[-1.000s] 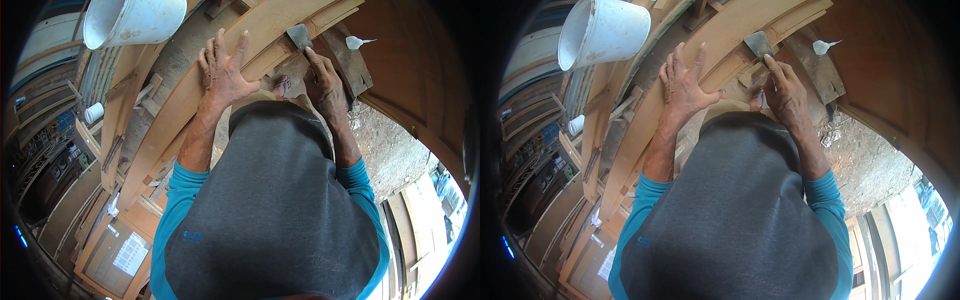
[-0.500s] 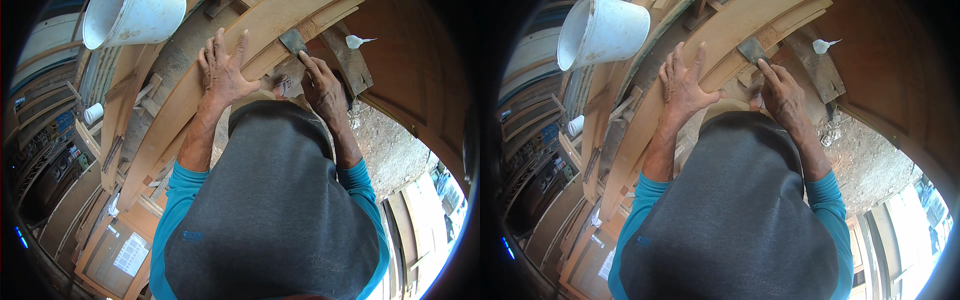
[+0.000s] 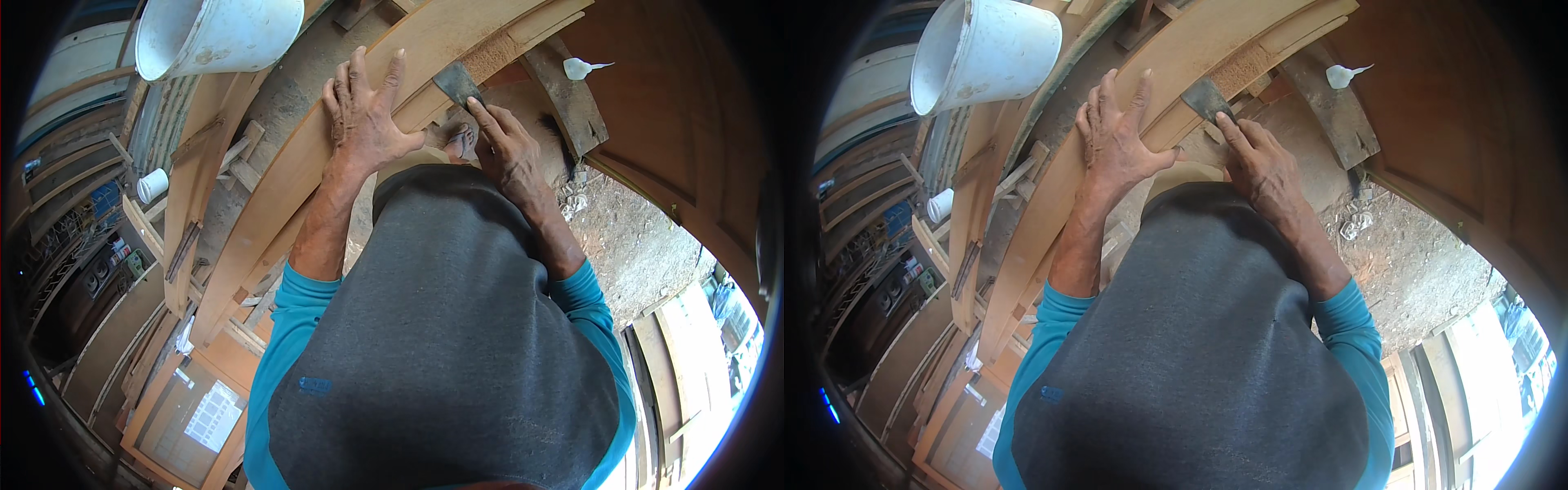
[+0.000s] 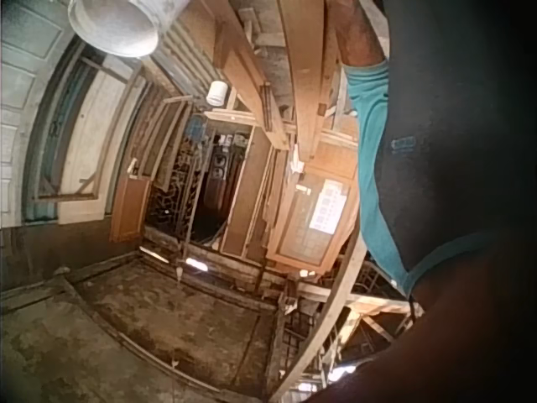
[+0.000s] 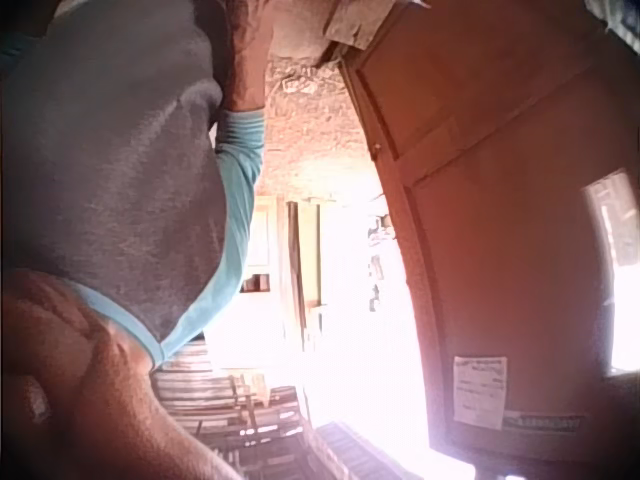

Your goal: The person scrapes a wooden piece with a metal tool to smooth a groove and then applies wood glue into the groove from a squeeze bottle.

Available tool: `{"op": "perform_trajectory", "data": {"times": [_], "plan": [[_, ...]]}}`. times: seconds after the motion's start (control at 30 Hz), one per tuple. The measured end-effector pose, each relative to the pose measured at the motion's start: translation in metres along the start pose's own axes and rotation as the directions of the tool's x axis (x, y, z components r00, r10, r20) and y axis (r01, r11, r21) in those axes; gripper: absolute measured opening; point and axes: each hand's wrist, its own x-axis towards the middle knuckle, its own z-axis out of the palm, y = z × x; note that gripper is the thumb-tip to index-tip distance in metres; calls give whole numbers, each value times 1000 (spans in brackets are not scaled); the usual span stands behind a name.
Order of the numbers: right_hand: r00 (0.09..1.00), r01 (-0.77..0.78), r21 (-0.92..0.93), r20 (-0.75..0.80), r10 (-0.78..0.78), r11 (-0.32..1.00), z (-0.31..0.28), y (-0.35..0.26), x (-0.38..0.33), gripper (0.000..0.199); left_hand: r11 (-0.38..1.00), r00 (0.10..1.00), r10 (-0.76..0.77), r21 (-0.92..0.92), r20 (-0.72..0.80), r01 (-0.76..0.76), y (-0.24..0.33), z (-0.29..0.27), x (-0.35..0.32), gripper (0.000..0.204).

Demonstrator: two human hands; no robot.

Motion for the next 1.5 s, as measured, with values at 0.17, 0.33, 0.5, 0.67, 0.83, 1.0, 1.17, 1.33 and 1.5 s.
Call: {"op": "perform_trajectory", "data": {"times": [0.17, 0.33, 0.5, 0.67, 0.83, 1.0, 1.17, 1.33, 1.5], "plan": [[999, 31, 7, -9, -31, 999, 3, -2, 0, 75, 1000, 1000, 5, 1, -12, -5, 0, 1, 0, 134], [998, 57, 24, 31, -58, 998, 2, -8, -2, 70, 1000, 1000, 10, 4, -10, -10, 0, 0, 1, 132], [999, 22, 61, -29, -20, 998, 0, -3, -5, 74, 1000, 1000, 7, -12, -5, -7, -1, 0, 1, 131], [996, -18, 58, -86, 23, 998, -3, 7, 0, 77, 1000, 1000, 5, 3, 1, -5, 0, 0, 0, 133], [999, 42, 34, -21, -42, 999, 4, 4, -3, 79, 1000, 1000, 8, -7, -7, -8, -2, 1, 0, 133], [996, 54, 68, -77, -49, 996, 2, 1, -7, 72, 1000, 1000, 5, -10, 6, -5, 1, -1, 1, 133], [974, -67, 66, -210, 79, 996, -11, 20, 5, 60, 1000, 1000, 8, -5, 3, -8, 0, 0, 1, 134], [967, -105, 50, -228, 114, 993, -25, 37, 18, 58, 1000, 1000, 6, 4, 4, -6, -1, -1, 0, 135], [965, -124, 68, -223, 136, 990, -34, 40, 25, 57, 1000, 1000, 10, 8, 8, -10, -1, -1, 1, 134]]}}
